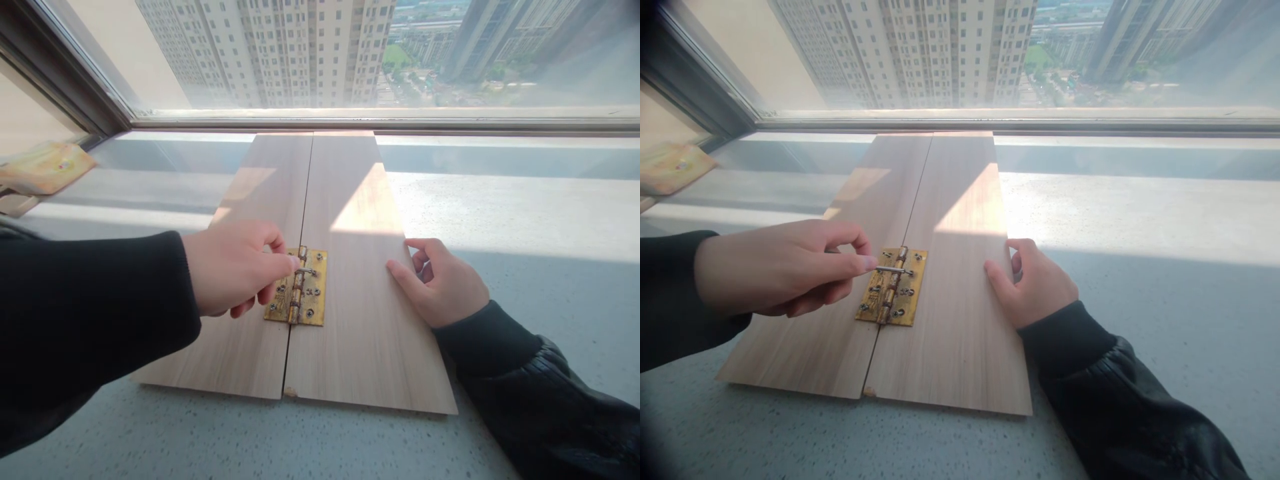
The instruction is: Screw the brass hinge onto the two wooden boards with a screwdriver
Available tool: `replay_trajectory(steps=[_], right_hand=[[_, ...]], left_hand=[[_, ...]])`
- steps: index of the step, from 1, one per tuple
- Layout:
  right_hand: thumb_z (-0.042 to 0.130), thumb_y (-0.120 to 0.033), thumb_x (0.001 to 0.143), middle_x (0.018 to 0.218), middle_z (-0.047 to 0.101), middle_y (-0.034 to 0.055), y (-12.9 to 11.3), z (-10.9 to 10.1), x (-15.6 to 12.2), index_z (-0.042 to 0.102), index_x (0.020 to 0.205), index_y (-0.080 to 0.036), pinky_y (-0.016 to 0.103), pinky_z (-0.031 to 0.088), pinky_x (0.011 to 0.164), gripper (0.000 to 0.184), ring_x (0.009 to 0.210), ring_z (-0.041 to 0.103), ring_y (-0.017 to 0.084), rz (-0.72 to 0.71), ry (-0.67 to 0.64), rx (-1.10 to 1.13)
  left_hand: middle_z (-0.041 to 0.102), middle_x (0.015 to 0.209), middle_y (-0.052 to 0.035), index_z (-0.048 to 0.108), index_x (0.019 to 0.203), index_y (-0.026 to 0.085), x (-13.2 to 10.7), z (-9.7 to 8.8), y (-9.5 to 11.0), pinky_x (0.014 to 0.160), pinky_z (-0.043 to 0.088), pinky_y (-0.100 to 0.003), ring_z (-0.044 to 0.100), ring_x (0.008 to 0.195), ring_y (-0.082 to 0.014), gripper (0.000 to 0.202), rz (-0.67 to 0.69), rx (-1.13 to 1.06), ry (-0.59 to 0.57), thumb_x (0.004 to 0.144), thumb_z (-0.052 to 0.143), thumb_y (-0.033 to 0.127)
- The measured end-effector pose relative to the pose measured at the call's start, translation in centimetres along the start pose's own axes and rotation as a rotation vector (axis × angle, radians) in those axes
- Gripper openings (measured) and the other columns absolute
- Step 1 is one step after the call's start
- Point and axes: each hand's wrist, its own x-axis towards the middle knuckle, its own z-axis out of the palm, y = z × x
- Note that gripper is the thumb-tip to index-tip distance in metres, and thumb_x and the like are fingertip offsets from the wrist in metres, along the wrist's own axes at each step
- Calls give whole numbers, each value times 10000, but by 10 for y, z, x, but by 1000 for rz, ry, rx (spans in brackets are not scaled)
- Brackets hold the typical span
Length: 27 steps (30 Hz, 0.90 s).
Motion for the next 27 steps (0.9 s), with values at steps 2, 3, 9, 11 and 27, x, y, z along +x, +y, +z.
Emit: replay_trajectory(steps=[2, 3, 9, 11, 27], right_hand=[[518, -514, 750, 699, 575, 10, 0, 0, 0, 556, 996, -208, 320, 382, 548, 395, 535, 495, 153, -1, 1, 0], [517, -514, 750, 698, 575, 10, 0, 0, 0, 556, 997, -208, 320, 382, 550, 395, 537, 496, 152, -2, 0, -1], [520, -506, 750, 695, 570, 4, -2, -1, -1, 557, 985, -209, 308, 374, 545, 380, 544, 499, 147, 8, -5, -8], [519, -502, 753, 690, 568, 2, -3, -1, -1, 555, 983, -209, 306, 370, 543, 374, 547, 501, 148, 13, -5, -11], [503, -497, 764, 682, 564, 12, -3, -2, -1, 543, 976, -198, 301, 357, 531, 369, 562, 514, 168, 2, -15, -21]], left_hand=[[542, 463, 16, 504, 779, 173, 1, 0, 4, 387, 274, -230, 410, 335, -96, 260, 83, 120, 80, 819, 365, 389], [533, 461, 14, 508, 751, 170, 3, -1, 6, 416, 288, -234, 422, 365, -100, 246, 126, 187, 127, 804, 384, 375], [537, 554, -11, 507, 703, 168, 12, -4, 9, 516, 317, -256, 444, 500, -120, 185, 268, 447, 197, 762, 434, 328], [531, 551, -11, 508, 710, 172, 13, -6, 8, 522, 324, -261, 442, 502, -122, 187, 306, 480, 179, 764, 435, 336], [452, 483, -8, 548, 796, 222, 12, -9, 0, 468, 169, -289, 314, 411, -128, 156, 622, 860, 157, 786, 412, 299]])
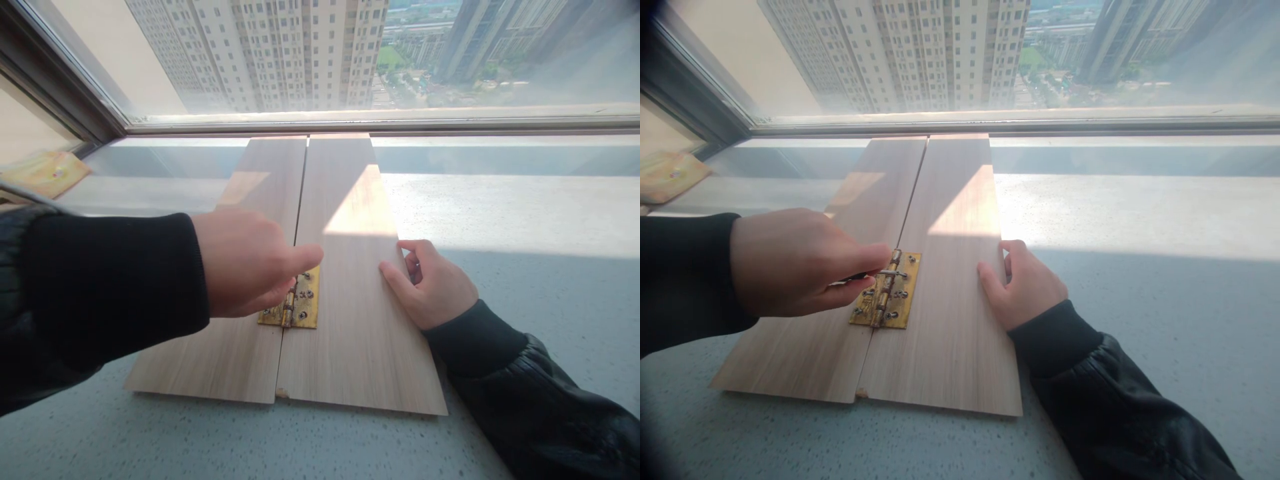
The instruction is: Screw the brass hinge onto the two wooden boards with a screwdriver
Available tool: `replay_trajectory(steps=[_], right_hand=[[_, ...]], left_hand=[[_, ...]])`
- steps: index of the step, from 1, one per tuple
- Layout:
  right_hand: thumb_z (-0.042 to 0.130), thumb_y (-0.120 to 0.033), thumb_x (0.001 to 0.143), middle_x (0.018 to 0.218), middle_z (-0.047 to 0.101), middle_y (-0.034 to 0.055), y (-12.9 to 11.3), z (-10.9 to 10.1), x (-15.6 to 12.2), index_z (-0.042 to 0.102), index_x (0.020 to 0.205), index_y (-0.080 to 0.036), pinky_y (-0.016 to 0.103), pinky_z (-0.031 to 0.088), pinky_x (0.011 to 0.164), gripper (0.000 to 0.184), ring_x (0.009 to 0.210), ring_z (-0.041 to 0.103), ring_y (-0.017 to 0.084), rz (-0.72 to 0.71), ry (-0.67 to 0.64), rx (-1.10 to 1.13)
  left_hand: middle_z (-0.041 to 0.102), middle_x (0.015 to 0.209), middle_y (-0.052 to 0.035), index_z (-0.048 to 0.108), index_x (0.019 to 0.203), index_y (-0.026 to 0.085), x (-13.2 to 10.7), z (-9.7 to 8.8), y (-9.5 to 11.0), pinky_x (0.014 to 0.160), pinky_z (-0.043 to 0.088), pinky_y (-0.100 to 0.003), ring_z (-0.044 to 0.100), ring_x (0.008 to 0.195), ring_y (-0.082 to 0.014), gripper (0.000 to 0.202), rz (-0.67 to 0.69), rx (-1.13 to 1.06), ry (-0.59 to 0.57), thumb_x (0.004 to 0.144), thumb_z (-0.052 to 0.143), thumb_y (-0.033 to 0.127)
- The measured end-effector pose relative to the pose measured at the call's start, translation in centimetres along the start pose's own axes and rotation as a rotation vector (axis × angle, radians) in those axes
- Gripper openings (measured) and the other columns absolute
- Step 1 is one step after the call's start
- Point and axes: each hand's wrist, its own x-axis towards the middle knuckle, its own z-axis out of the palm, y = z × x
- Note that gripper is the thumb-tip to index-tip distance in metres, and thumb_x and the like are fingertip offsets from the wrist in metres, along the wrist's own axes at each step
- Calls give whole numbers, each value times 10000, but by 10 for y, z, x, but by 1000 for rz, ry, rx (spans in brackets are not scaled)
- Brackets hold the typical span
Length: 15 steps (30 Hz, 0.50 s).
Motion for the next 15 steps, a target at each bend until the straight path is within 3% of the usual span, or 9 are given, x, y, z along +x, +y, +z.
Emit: replay_trajectory(steps=[3, 6, 10, 15], right_hand=[[503, -508, 760, 689, 569, 11, 2, -1, 1, 536, 977, -196, 295, 356, 520, 381, 555, 515, 163, -11, -34, -4], [500, -518, 758, 697, 573, 16, 3, -2, 2, 532, 984, -191, 295, 353, 517, 398, 564, 520, 167, -20, -52, -9], [495, -513, 761, 708, 575, 24, 3, -1, 2, 530, 988, -188, 299, 351, 527, 398, 595, 530, 179, -25, -47, -17], [490, -509, 762, 702, 565, 18, 2, 0, 1, 529, 988, -190, 292, 344, 524, 392, 600, 531, 178, -30, -46, -23]], left_hand=[[485, 512, -19, 512, 774, 198, 3, 0, 3, 481, 232, -269, 378, 455, -140, 189, -233, -141, 57, 784, 428, 368], [541, 575, -42, 508, 701, 187, 9, -1, 5, 522, 281, -274, 435, 503, -155, 258, -407, -215, 40, 784, 426, 417], [494, 531, -34, 525, 637, 185, 14, -3, 8, 518, 274, -274, 402, 484, -146, 236, -357, -153, 22, 770, 414, 346], [406, 442, -15, 583, 645, 196, 14, 0, 9, 462, 189, -267, 331, 425, -132, 207, -240, 130, 82, 739, 430, 299]])
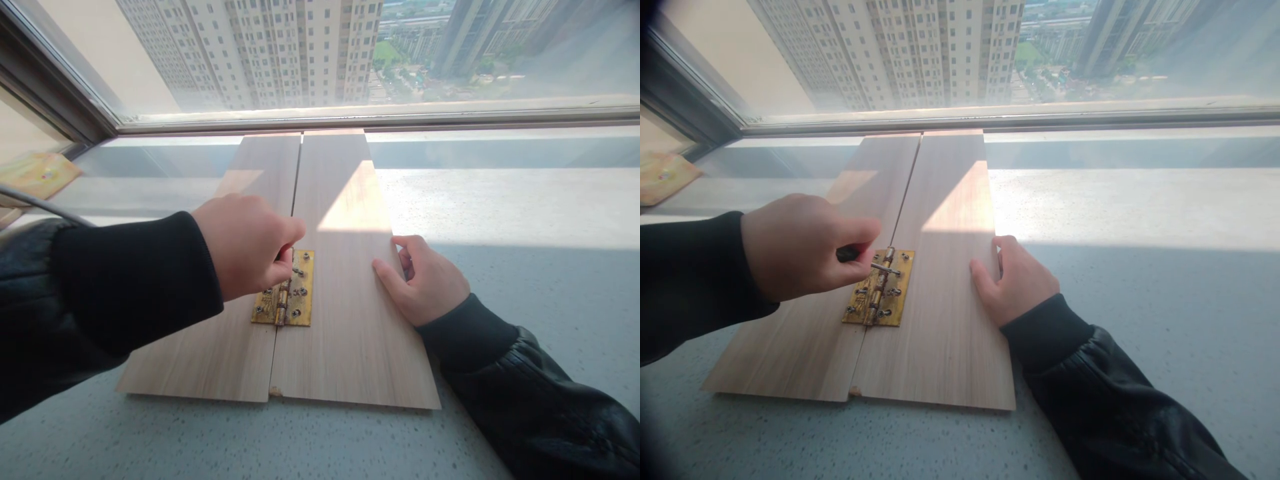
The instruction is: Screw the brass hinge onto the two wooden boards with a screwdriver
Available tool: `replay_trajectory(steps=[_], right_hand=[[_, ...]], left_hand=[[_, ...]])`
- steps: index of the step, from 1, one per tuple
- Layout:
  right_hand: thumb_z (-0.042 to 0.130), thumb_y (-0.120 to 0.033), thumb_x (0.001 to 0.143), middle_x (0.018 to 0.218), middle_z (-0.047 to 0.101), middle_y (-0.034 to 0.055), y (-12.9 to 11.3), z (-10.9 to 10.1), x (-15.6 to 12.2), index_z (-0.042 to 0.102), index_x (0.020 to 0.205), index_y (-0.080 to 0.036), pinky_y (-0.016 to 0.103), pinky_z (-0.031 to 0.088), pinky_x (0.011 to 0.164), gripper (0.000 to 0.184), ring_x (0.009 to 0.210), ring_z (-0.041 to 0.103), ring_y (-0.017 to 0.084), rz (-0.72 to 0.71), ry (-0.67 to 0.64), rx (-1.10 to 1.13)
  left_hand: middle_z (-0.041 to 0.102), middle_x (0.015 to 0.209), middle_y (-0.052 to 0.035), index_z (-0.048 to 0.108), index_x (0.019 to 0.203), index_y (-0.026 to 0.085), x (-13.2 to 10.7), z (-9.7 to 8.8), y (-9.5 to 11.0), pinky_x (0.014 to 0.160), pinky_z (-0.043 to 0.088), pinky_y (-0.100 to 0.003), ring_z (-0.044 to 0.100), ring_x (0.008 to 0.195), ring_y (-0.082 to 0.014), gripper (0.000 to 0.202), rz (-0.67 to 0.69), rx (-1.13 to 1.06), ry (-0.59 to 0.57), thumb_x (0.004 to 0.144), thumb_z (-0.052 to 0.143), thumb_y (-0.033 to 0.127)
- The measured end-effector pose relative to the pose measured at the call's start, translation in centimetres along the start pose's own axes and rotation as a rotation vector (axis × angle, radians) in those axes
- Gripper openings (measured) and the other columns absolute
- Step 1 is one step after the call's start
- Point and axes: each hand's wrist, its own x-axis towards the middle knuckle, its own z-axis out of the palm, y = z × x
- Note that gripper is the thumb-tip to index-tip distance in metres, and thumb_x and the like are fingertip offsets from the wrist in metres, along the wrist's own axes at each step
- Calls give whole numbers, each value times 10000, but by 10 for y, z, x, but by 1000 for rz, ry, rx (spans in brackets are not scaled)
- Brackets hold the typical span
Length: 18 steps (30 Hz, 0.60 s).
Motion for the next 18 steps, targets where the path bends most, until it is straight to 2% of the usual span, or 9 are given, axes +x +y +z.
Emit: replay_trajectory(steps=[6, 10, 13, 16, 18], right_hand=[[486, -519, 757, 687, 562, 17, -1, 0, 1, 523, 983, -187, 289, 339, 510, 403, 593, 536, 183, 14, 3, -11], [478, -523, 761, 701, 564, 20, -2, 0, 0, 514, 981, -192, 293, 344, 513, 399, 608, 543, 189, 25, 7, -15], [475, -526, 761, 702, 558, 17, -2, 1, 0, 510, 975, -194, 297, 351, 515, 396, 603, 539, 186, 25, 5, -15], [474, -532, 759, 696, 555, 13, 0, 2, 1, 510, 967, -194, 299, 358, 515, 398, 593, 535, 182, 19, -3, -12], [472, -537, 758, 697, 555, 13, 1, 2, 1, 509, 968, -195, 301, 361, 517, 403, 588, 532, 179, 15, -5, -10]], left_hand=[[535, 476, -20, 632, 735, 224, -3, 7, -7, 455, 139, -271, 408, 418, -144, 182, 238, 170, 134, 752, 456, 264], [533, 467, -8, 602, 674, 223, -11, 11, -11, 458, 142, -283, 450, 429, -156, 224, 407, 207, 234, 792, 420, 169], [517, 469, -6, 557, 602, 216, -18, 14, -10, 469, 150, -294, 461, 445, -159, 295, 474, 237, 318, 815, 386, 106], [531, 491, -5, 545, 614, 210, -23, 14, -5, 473, 136, -291, 462, 454, -152, 267, 413, 198, 299, 826, 396, 146], [524, 482, -4, 549, 657, 207, -23, 12, -3, 467, 122, -279, 431, 425, -145, 196, 244, 115, 239, 810, 433, 246]])
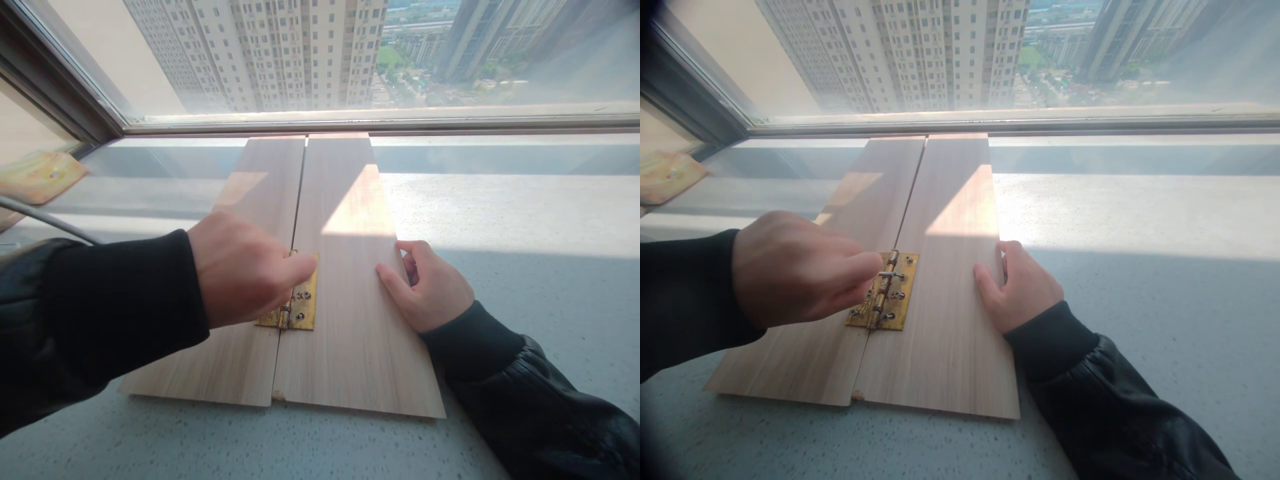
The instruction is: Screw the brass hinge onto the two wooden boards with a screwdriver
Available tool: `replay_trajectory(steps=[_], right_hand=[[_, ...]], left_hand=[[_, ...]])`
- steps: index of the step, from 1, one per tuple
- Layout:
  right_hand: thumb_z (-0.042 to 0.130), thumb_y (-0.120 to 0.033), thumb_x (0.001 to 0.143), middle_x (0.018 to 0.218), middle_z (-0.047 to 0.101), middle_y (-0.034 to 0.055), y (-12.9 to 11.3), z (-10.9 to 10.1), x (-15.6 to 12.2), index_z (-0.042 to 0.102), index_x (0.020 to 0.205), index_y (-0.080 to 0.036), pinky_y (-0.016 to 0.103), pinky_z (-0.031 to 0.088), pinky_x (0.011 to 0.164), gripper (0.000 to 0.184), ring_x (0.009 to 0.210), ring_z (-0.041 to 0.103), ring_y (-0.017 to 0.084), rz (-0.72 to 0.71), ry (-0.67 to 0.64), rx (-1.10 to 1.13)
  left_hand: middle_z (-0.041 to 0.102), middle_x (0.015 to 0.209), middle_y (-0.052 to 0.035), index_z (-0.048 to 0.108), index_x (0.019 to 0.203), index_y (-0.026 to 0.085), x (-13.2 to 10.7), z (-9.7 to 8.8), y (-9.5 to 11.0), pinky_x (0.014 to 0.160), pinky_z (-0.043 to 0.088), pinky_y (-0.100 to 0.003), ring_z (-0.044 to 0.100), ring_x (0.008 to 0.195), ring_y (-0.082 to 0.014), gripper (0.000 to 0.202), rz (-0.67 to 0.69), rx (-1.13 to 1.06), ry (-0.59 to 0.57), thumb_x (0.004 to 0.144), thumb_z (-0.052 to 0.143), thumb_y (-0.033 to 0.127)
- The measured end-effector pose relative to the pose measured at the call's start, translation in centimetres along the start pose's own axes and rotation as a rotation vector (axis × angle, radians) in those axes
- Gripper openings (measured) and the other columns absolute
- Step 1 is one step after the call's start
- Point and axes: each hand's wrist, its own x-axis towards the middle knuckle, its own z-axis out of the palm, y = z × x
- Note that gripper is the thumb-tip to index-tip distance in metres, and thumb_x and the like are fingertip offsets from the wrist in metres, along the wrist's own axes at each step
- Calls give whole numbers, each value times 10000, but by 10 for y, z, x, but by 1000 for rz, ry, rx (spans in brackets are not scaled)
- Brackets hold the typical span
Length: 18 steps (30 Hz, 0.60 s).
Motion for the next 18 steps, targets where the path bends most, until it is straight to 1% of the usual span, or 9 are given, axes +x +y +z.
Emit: replay_trajectory(steps=[2, 4, 5, 7, 10, 14, 16, 18], right_hand=[[473, -541, 758, 696, 557, 11, 1, 0, 0, 508, 971, -197, 302, 363, 518, 406, 582, 528, 175, -3, 0, 2], [475, -544, 756, 692, 557, 11, 1, 0, 0, 508, 968, -197, 302, 363, 519, 407, 573, 523, 172, -7, 1, 2], [476, -544, 756, 690, 557, 10, 1, -1, 0, 509, 966, -197, 302, 363, 520, 407, 570, 521, 170, -10, 2, 1], [479, -542, 755, 683, 556, 11, 1, -1, 0, 512, 961, -194, 302, 361, 518, 406, 565, 519, 170, -14, 4, -1], [480, -539, 757, 689, 562, 16, 1, -1, 0, 518, 966, -189, 298, 357, 512, 409, 574, 525, 175, -22, 8, -4], [482, -526, 761, 688, 565, 23, 1, -2, -1, 531, 984, -181, 305, 359, 526, 414, 597, 535, 190, -43, 21, -9], [486, -510, 764, 695, 567, 33, 0, -2, -2, 546, 992, -170, 319, 369, 551, 413, 616, 539, 197, -60, 34, -14], [489, -491, 767, 719, 574, 45, 0, -3, -2, 561, 1011, -160, 330, 379, 582, 417, 630, 538, 197, -81, 45, -15]], left_hand=[[490, 457, 1, 541, 678, 199, 3, -1, 0, 459, 142, -262, 392, 404, -132, 189, -202, -120, -72, 783, 456, 332], [484, 467, 3, 529, 665, 191, 8, -2, -3, 463, 202, -245, 384, 420, -123, 196, -344, -269, -132, 757, 475, 356], [502, 488, 1, 525, 647, 188, 12, -2, -5, 473, 232, -239, 392, 434, -120, 188, -382, -335, -155, 736, 493, 351], [520, 508, 0, 516, 608, 182, 18, -2, -7, 484, 260, -236, 388, 441, -113, 168, -412, -400, -187, 690, 525, 329], [486, 484, 8, 486, 560, 183, 25, -2, -7, 484, 256, -237, 340, 436, -102, 148, -387, -384, -179, 660, 524, 285], [369, 441, 19, 477, 558, 191, 23, 0, -2, 470, 210, -244, 259, 428, -101, 141, -281, -253, -102, 675, 493, 268], [354, 436, 17, 496, 575, 195, 19, 2, -3, 467, 188, -256, 277, 422, -112, 139, -201, -176, -76, 694, 464, 260], [408, 446, 8, 513, 597, 197, 15, 5, -6, 469, 179, -267, 328, 423, -123, 149, -84, -120, -63, 719, 437, 239]])
